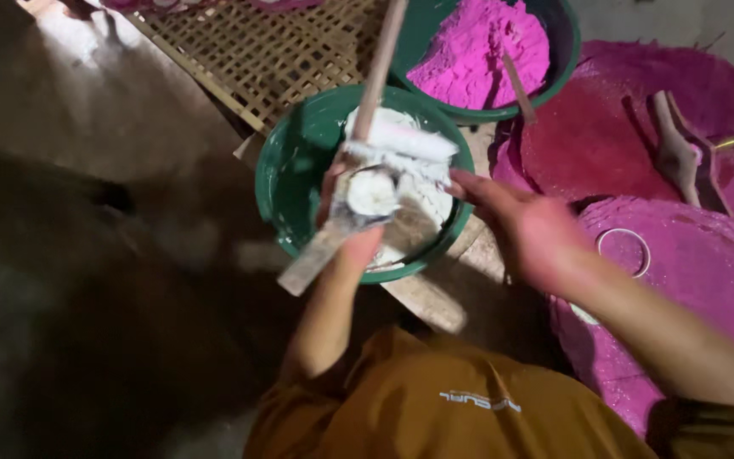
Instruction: The person repeatedly scoops white clay into a handheld press, then presses it onto a pink glittery surface to form white circular shapes. The person arranges the formed circles on the pink surface and continues the cycle.
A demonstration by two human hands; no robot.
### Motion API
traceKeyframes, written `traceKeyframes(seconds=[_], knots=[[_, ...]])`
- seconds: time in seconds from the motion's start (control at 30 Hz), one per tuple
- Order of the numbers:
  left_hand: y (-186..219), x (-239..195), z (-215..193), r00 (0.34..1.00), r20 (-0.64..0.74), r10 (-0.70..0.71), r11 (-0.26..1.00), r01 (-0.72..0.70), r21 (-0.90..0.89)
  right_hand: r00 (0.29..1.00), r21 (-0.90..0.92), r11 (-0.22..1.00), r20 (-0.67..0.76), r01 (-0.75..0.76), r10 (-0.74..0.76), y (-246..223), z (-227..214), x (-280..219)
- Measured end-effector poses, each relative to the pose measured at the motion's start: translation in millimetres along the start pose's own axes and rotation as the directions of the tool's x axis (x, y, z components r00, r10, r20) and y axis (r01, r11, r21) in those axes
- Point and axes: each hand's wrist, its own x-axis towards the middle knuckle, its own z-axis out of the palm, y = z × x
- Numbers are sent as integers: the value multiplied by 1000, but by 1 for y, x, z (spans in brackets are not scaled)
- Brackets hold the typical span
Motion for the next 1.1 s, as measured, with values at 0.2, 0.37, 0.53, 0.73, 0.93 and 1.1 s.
traceKeyframes(seconds=[0.2,0.37,0.53,0.73,0.93,1.1], knots=[[17,30,-12,871,195,-452,892,443,90,998,344,937,-22,62,-58,26,82,-14],[25,34,-27,958,213,-193,979,175,103,957,275,917,-47,289,-287,64,66,-12],[28,18,-20,951,267,-155,974,102,201,1000,301,953,23,13,-20,65,73,16],[-47,27,-20,983,170,-69,996,57,71,969,506,862,203,17,-138,59,109,-6],[-86,27,-42,837,257,-483,652,539,-533,793,463,791,608,-399,44,59,117,30],[5,-25,-45,676,736,28,-48,737,-674,933,654,666,-246,360,-262,53,86,54]])
